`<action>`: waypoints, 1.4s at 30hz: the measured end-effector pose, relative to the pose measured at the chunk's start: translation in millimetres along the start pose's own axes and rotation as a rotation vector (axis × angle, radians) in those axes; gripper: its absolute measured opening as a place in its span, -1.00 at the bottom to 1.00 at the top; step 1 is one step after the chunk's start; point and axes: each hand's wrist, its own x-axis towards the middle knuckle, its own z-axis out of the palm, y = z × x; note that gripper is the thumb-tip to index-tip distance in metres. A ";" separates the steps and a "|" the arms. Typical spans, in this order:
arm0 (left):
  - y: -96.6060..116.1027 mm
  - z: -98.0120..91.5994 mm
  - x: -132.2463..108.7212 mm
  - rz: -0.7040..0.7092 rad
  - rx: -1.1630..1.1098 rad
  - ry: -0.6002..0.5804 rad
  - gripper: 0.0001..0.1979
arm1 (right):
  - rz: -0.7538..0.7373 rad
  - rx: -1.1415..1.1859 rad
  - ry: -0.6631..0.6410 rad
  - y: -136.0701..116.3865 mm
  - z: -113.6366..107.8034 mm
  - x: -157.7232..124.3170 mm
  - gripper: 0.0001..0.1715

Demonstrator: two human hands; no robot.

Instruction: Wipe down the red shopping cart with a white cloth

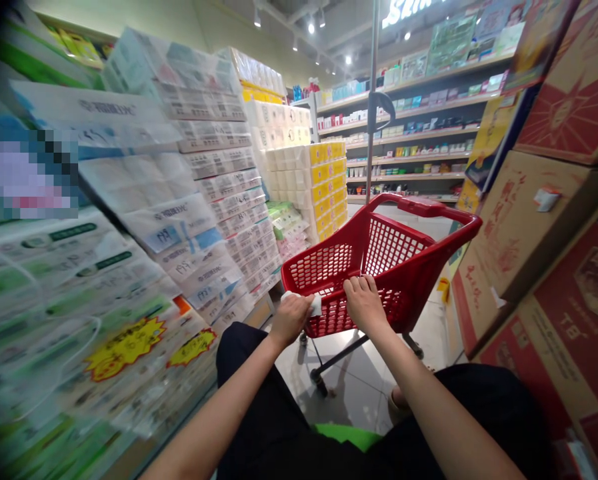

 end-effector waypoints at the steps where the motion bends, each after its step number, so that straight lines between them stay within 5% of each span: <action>1: 6.5 0.9 6.9 -0.024 0.025 -0.006 -0.70 | 0.013 -0.011 0.000 -1.6 0.5 0.8 -0.72; 10: 57.7 18.3 66.2 -0.105 0.079 -0.008 -0.77 | 0.024 -0.024 -0.011 2.8 3.5 1.4 -0.73; 22: 3.8 2.0 9.1 -0.009 -0.035 0.010 -0.71 | -0.053 0.056 -0.014 32.8 11.4 8.8 -0.64; 28: 30.1 16.5 12.3 -0.083 0.010 0.046 -0.69 | -0.055 0.007 -0.040 39.3 9.1 10.5 -0.69; 35: 71.9 26.3 29.5 -0.119 0.085 0.055 -0.69 | -0.004 0.023 -0.004 -2.3 5.4 -2.6 -0.70; 42: 63.8 19.9 22.0 0.047 0.026 0.075 -0.61 | -0.089 0.270 0.068 8.4 10.0 -18.9 -0.58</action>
